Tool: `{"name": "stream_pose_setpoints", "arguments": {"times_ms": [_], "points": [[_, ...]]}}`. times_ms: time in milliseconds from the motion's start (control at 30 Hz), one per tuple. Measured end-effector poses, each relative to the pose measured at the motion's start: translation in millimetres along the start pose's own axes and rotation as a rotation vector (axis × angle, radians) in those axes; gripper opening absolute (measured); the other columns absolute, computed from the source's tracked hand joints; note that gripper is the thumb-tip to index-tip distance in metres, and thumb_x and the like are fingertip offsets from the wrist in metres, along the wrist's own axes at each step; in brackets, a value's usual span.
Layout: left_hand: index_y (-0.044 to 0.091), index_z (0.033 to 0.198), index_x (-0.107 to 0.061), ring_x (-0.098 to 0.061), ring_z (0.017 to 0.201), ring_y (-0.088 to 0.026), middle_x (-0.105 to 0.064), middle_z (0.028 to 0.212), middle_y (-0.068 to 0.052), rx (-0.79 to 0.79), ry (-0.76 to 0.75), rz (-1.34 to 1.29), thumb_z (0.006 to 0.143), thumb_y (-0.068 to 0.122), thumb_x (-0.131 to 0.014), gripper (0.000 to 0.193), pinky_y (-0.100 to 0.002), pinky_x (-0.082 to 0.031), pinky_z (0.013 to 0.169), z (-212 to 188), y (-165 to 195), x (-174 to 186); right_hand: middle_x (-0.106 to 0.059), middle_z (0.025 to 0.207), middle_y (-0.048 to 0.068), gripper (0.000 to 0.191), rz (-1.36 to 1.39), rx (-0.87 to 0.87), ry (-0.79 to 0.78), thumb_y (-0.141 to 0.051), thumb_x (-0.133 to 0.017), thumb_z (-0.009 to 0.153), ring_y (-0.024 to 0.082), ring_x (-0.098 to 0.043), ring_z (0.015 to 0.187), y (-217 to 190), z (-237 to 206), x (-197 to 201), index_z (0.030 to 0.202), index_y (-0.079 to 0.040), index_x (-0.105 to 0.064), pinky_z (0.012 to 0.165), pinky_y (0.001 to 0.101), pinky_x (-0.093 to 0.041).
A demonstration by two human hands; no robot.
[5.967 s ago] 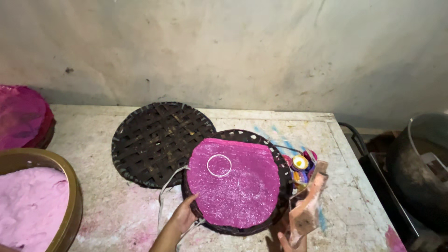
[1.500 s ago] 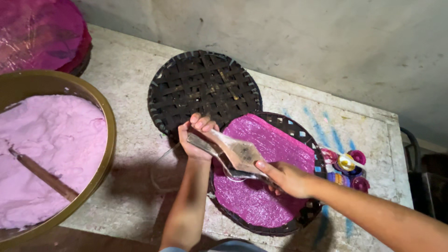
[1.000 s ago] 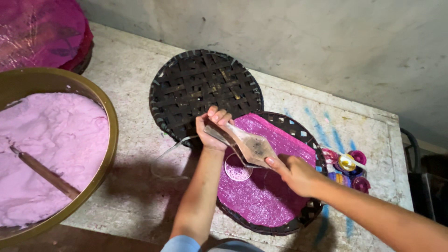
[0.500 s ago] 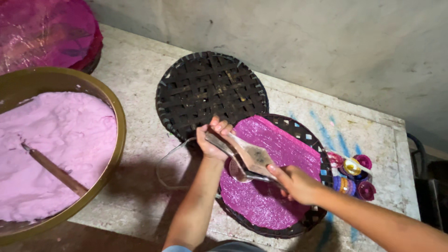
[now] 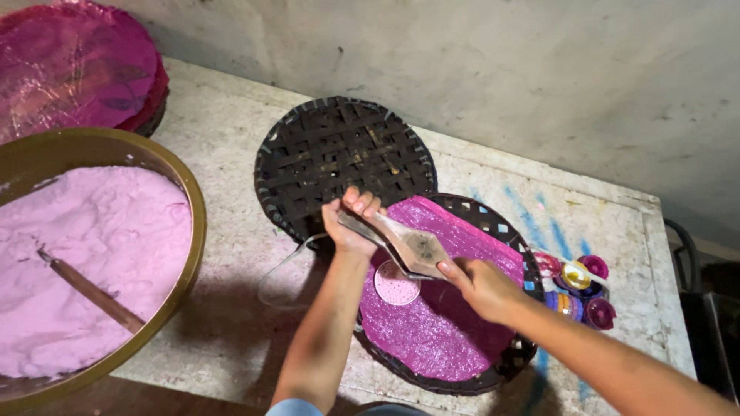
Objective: The person scoops pink dough from a bowl using a wooden tool and presses it into a circular mold on a woven tray. They repeat this process to form multiple round pieces, then place small colored balls into the center of each piece.
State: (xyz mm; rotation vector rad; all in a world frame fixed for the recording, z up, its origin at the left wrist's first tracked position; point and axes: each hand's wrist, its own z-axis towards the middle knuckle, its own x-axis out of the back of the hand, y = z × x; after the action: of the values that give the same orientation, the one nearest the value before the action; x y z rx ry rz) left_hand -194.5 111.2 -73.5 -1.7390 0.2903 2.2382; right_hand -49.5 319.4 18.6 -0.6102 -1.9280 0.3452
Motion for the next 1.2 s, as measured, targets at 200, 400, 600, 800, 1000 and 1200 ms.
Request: {"name": "stream_pose_setpoints", "arguments": {"times_ms": [200,400,600,800,1000,1200], "points": [[0.0,0.114,-0.068,-0.063,0.113,-0.027,-0.069,0.117,-0.013,0.143,0.015,0.696,0.093,0.047,-0.048,0.054,-0.044,-0.049,0.103,-5.3,37.5,-31.1,-0.056,0.058,0.008,0.07,0.266,0.183,0.164,-0.067,-0.04,0.093,0.017,-0.055,0.055,15.5,-21.9,-25.9,0.102,-0.004,-0.068,0.053,0.0383,-0.044],[0.006,0.156,-0.026,-0.037,0.14,-0.037,-0.039,0.153,-0.018,0.485,-0.304,2.022,0.072,0.025,-0.087,0.105,-0.051,-0.03,0.114,-77.8,17.5,-36.8,-0.06,0.079,0.004,0.08,0.87,0.383,0.334,-0.075,-0.041,0.096,0.013,-0.055,0.068,62.5,-57.8,-47.6,0.104,0.001,-0.062,0.058,0.0307,-0.044],[0.009,0.159,-0.025,-0.031,0.144,-0.037,-0.04,0.154,-0.018,0.518,-0.453,2.246,0.069,0.029,-0.089,0.112,-0.053,-0.02,0.118,-92.9,5.4,-26.8,-0.063,0.086,0.008,0.088,1.152,0.317,0.471,-0.078,-0.043,0.092,0.017,-0.056,0.074,99.8,-83.3,-77.8,0.115,0.005,-0.06,0.063,0.032,-0.044],[0.006,0.158,-0.025,-0.031,0.142,-0.038,-0.04,0.152,-0.022,0.515,-0.445,2.239,0.071,0.033,-0.089,0.111,-0.053,-0.021,0.116,-70.5,11.5,-29.0,-0.061,0.082,0.011,0.097,1.214,0.246,0.586,-0.085,-0.039,0.09,0.02,-0.055,0.07,145.9,-98.1,-107.5,0.118,0.006,-0.058,0.062,0.0338,-0.042],[0.008,0.152,-0.034,-0.039,0.133,-0.035,-0.048,0.141,-0.016,0.457,-0.346,2.381,0.073,0.039,-0.086,0.1,-0.049,-0.032,0.108,-11.1,-0.2,0.7,-0.061,0.08,0.013,0.099,1.263,0.227,0.629,-0.087,-0.041,0.089,0.022,-0.056,0.066,169.7,-90.5,-117.5,0.118,0.006,-0.058,0.058,0.034,-0.041],[0.006,0.147,-0.049,-0.046,0.129,-0.032,-0.054,0.139,-0.013,0.146,-0.479,2.499,0.087,0.018,-0.071,0.065,-0.047,-0.037,0.102,-15.9,-3.0,30.3,-0.064,0.086,0.013,0.097,1.295,0.236,0.679,-0.083,-0.049,0.084,0.021,-0.056,0.065,175.2,-86.1,-128.8,0.124,0.005,-0.056,0.052,0.0352,-0.043]]}}
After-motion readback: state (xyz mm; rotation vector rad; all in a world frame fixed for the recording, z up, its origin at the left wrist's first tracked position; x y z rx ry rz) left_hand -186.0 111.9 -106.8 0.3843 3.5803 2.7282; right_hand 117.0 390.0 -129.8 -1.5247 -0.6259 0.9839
